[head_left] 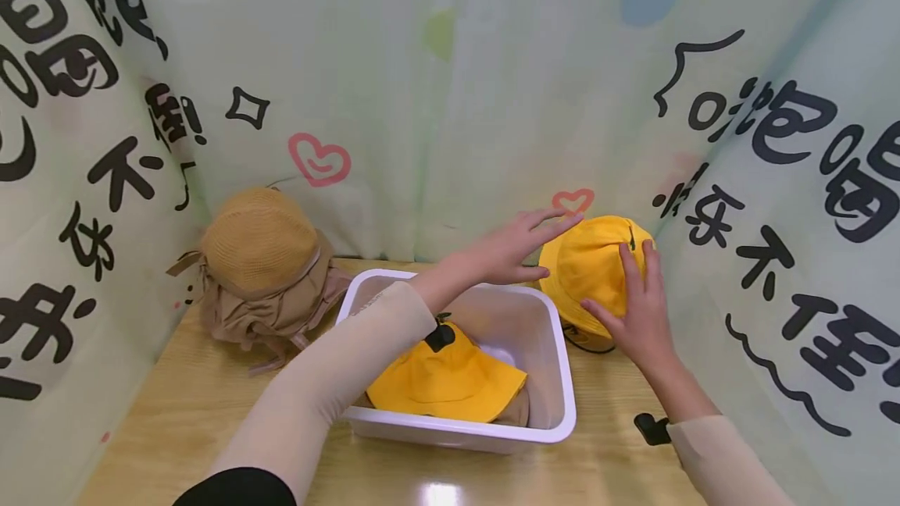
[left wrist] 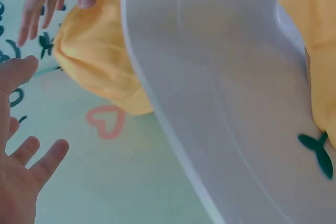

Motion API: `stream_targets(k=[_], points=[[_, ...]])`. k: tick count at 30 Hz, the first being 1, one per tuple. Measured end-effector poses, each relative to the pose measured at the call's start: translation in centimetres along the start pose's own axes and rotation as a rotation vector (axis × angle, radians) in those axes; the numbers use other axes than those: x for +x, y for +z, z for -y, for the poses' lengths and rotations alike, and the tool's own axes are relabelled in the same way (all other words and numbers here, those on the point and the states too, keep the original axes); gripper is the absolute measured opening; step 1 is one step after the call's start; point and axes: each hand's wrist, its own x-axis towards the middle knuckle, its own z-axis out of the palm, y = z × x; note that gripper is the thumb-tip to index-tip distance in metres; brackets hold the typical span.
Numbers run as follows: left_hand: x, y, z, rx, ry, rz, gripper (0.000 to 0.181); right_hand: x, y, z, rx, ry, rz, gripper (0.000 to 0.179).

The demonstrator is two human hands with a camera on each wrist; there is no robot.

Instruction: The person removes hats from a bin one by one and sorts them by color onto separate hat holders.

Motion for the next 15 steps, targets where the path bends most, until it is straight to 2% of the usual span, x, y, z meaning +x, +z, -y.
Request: stream_targets(k=[5,11,15], points=[[-3.8,-2.5,-0.2,-0.03,-0.014,-0.023,0.084,1.3,-0.2,2.5,0.046,-0.017,0.026,0.091],[-10.4,-4.7,-0.6,-0.128,-0.083,-0.096,0.088,3.0,-0.7,6.0,0.087,-0.055,0.067,0.083],[-14.6,-6.1,-0.9,-0.123,-0.12,-0.15,0.088,4.3,-0.7,8.0,0.136,-0.093,0.086,0.08]])
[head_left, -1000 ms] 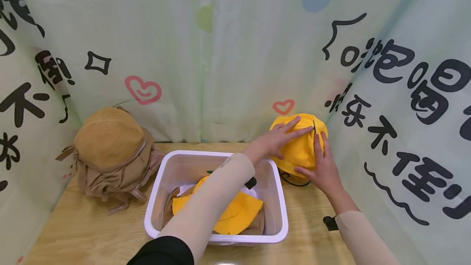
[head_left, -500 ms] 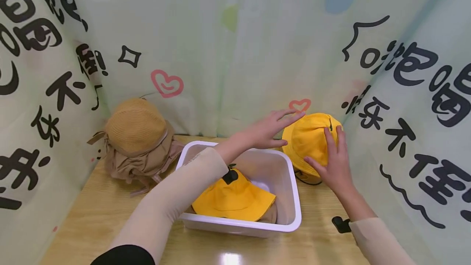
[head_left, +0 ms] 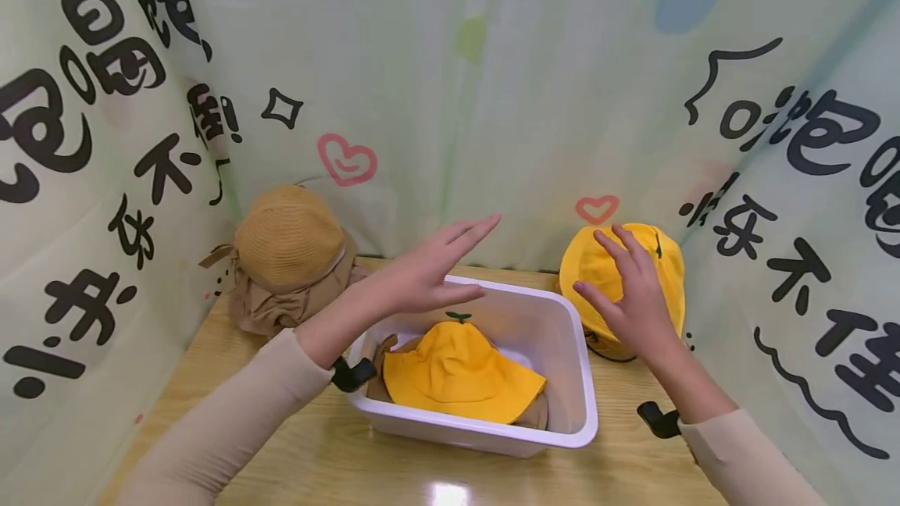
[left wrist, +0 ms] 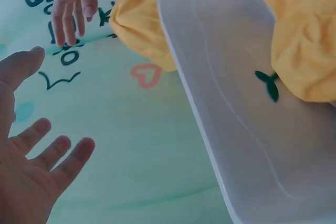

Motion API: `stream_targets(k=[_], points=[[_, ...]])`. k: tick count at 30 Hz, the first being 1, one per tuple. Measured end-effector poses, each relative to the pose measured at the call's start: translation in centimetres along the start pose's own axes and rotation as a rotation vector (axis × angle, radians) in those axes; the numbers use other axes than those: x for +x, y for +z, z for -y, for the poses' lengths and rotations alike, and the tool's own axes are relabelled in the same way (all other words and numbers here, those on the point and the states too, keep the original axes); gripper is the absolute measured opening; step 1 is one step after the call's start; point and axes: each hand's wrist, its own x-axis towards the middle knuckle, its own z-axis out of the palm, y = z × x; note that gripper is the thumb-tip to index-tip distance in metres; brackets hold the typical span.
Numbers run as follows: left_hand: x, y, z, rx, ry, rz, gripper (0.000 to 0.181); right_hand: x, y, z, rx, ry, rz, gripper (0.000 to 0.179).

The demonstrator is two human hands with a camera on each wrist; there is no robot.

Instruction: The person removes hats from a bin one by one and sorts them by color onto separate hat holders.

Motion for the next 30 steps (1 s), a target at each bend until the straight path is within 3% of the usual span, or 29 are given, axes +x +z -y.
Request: stream_targets(k=[7,15,22,30], points=[[-5.9,-1.1,-0.3,0.122,-0.081,-0.052,0.087,1.7,0.8,3.4,0.051,-0.054,0.089,0.068],[-11.1,0.1,-0.7,0.314,-0.204,-0.095,0.09,2.7,3.1,6.1,0.08,-0.112,0.17,0.051],[-14.2,2.7,-1.7,0.394,-0.371,-0.066,0.1,2.7,5.2,7.4,0.188,-0.064,0.268,0.046],[-16.0,5.3,-2.2,0.39,-0.445,-0.031,0.103,2.3,7.2,7.9,0.321,0.034,0.395,0.039]])
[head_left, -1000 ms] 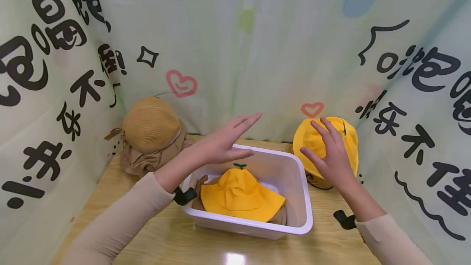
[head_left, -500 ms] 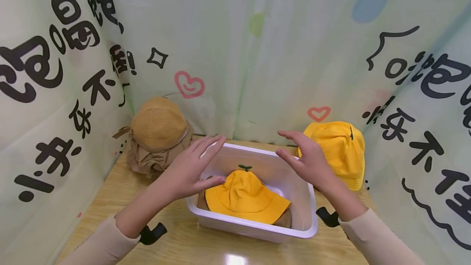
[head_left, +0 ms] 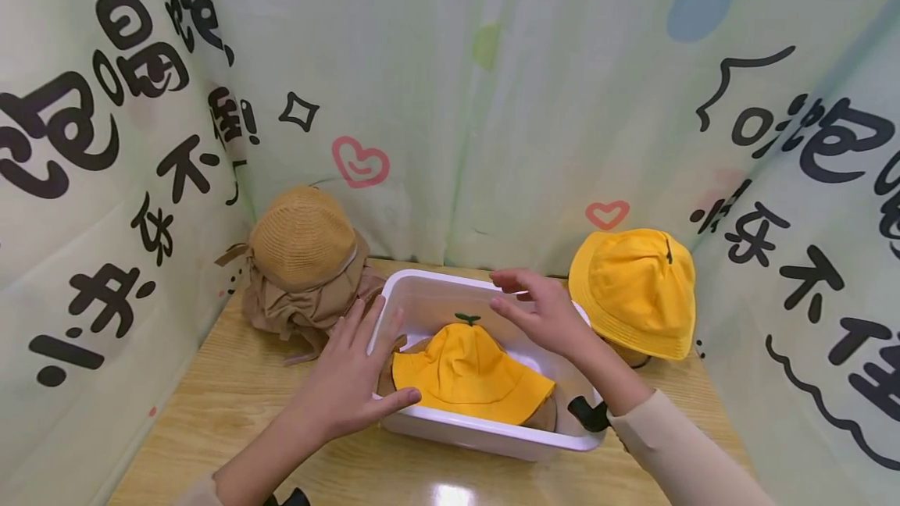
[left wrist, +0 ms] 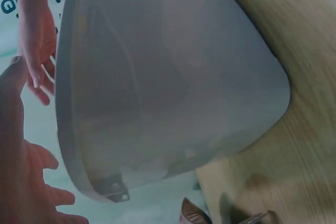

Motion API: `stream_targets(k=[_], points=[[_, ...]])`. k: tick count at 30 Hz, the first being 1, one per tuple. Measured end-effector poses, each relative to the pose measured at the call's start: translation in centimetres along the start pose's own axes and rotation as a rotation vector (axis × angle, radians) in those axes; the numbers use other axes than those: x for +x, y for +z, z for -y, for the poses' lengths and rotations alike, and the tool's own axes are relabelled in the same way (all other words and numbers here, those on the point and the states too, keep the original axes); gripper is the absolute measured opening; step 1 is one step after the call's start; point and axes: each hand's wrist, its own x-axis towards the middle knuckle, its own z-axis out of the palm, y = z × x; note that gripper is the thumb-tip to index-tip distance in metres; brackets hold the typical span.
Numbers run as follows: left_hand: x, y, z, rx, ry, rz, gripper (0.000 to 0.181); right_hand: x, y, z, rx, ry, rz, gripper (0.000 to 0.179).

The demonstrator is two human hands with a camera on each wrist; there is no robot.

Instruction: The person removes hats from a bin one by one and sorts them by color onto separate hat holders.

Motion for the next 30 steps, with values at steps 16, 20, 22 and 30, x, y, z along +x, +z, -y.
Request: stream_targets(k=[16,20,22,30], points=[[-1.3,2.1,0.1,0.096,-0.023,0.029,0.101,0.9,3.9,-1.4,0.066,0.171,0.223,0.041],[-1.4,2.2,0.1,0.097,-0.03,0.035,0.1,1.1,4.4,-1.9,0.016,0.197,0.277,0.041],[-1.3,2.2,0.0,0.096,-0.033,0.037,0.099,1.1,4.5,-2.2,-0.004,0.197,0.304,0.043],[-1.2,2.3,-0.5,0.117,-0.035,0.067,0.096,1.0,5.3,-4.2,-0.099,0.255,0.364,0.043]])
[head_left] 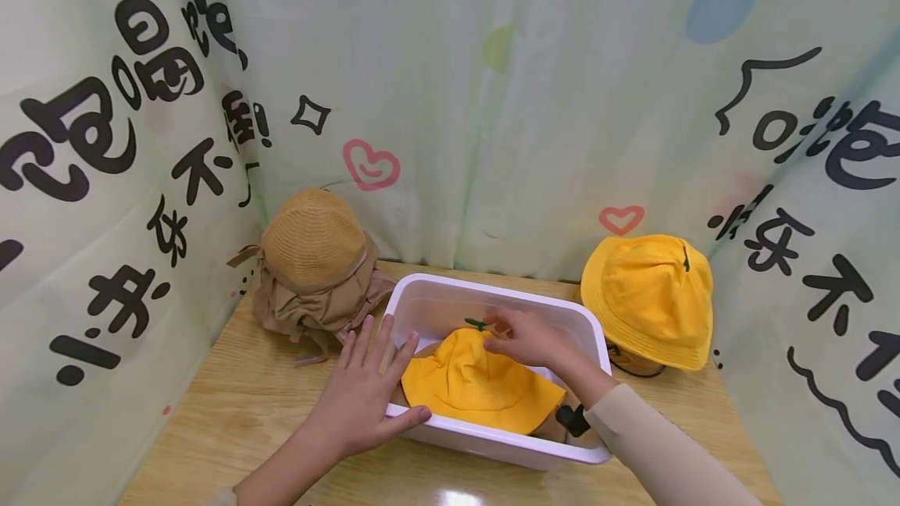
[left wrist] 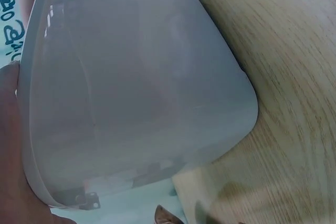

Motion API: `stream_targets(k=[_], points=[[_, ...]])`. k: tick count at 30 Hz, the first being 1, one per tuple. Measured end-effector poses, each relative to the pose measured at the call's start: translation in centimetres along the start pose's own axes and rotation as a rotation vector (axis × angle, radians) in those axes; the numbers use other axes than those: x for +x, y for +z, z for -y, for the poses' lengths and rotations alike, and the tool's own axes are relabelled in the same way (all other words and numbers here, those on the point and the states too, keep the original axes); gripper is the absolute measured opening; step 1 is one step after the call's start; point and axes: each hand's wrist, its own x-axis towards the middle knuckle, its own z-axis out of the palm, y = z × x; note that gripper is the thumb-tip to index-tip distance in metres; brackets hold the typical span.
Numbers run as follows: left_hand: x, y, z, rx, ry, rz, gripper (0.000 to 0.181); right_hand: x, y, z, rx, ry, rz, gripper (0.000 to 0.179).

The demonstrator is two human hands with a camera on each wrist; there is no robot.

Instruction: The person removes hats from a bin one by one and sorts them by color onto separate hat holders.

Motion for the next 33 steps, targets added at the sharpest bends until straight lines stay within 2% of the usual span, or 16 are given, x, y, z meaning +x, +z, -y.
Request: stream_targets(k=[9,11,14,18,22,29,33], points=[[0.0,0.1,0.0,0.062,0.02,-0.026,0.099,0.5,0.3,-0.1,-0.081,0.158,0.062,0.033],[0.0,0.0,-0.1,0.066,0.022,-0.026,0.098,0.5,0.6,-0.1,-0.097,0.198,0.098,0.035],[0.0,0.0,-0.1,0.061,0.023,-0.021,0.098,0.6,1.0,-0.1,-0.125,0.214,0.146,0.044],[0.0,-0.1,0.0,0.04,0.02,-0.01,0.098,0.8,1.6,-0.3,-0.132,0.195,0.161,0.053],[0.1,0.0,-0.1,0.034,0.023,-0.011,0.097,1.1,1.6,-0.5,-0.108,0.179,0.128,0.042],[0.0,0.2,0.1,0.037,0.026,-0.013,0.097,1.4,0.8,-0.7,-0.086,0.06,0.062,0.035],[0.1,0.2,0.1,0.041,0.028,-0.008,0.097,1.4,0.6,-0.4,-0.059,0.068,0.026,0.026]])
